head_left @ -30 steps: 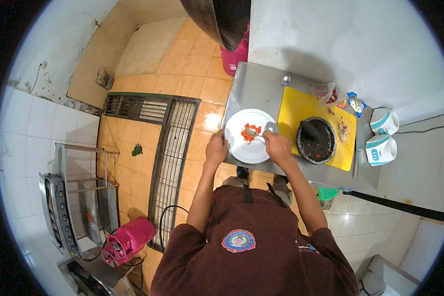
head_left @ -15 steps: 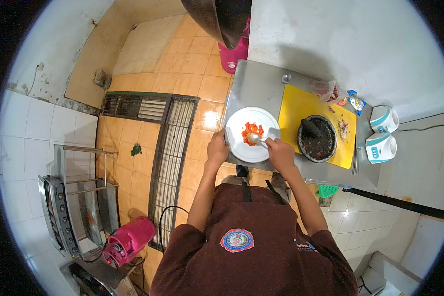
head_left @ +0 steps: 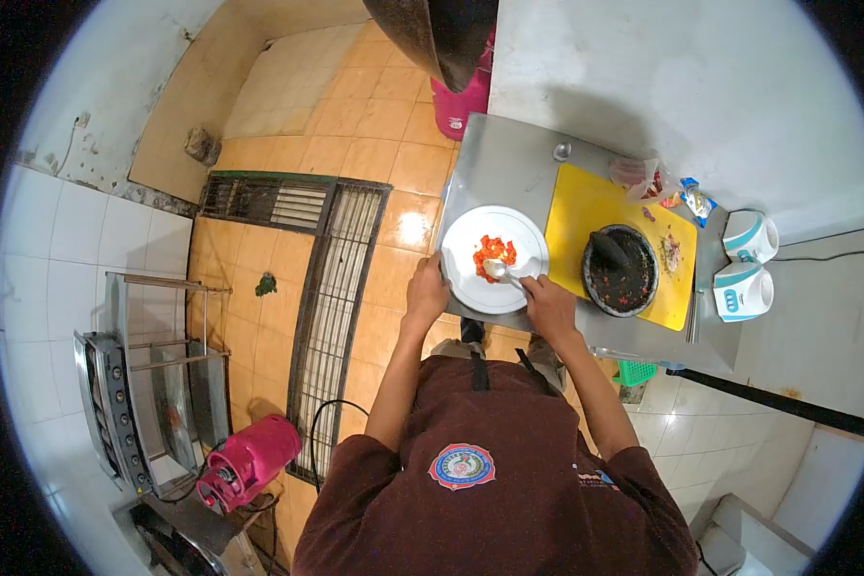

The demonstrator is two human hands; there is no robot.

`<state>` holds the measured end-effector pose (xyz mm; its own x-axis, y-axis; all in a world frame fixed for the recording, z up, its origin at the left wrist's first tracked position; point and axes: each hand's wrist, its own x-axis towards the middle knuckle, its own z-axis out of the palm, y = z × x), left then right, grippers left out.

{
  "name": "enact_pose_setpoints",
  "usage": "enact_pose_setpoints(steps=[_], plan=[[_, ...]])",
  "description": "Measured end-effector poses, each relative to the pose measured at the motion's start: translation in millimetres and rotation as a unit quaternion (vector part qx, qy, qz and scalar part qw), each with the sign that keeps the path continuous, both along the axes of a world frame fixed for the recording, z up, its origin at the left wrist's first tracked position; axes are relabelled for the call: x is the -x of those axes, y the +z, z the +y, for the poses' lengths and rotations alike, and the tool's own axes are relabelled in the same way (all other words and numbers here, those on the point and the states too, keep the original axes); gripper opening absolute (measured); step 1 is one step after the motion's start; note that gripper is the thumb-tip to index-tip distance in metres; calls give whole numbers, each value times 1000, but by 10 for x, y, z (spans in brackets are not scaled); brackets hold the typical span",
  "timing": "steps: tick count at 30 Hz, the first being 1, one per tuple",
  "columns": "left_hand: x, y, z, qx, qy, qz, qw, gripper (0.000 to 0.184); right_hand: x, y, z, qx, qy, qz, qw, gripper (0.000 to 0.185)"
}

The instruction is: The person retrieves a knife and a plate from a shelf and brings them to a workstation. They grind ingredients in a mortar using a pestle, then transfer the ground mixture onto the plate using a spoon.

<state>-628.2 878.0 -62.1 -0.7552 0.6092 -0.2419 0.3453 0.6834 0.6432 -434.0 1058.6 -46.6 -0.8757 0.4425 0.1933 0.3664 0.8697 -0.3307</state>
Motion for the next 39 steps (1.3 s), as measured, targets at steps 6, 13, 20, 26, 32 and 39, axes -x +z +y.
enact_pose_setpoints(steps=[6,13,20,26,32,39], plan=[[-7,16,21,5,6,0,1000,62,-16,-28,84,89,-77,50,992,9],[-12,-10,20,2,7,4,1000,63,93,44,-19,226,-97,-14,969,10],[-2,-63,14,0,-1,27,1000,62,116,25,100,158,-105,22,982,11],[5,-91,39,-10,11,36,999,59,331,-20,137,94,-56,85,990,10],[44,-52,17,-6,-3,18,1000,61,398,38,112,60,-36,-9,997,8],[44,-13,31,0,3,-4,1000,61,94,22,-41,-24,18,-36,999,9]])
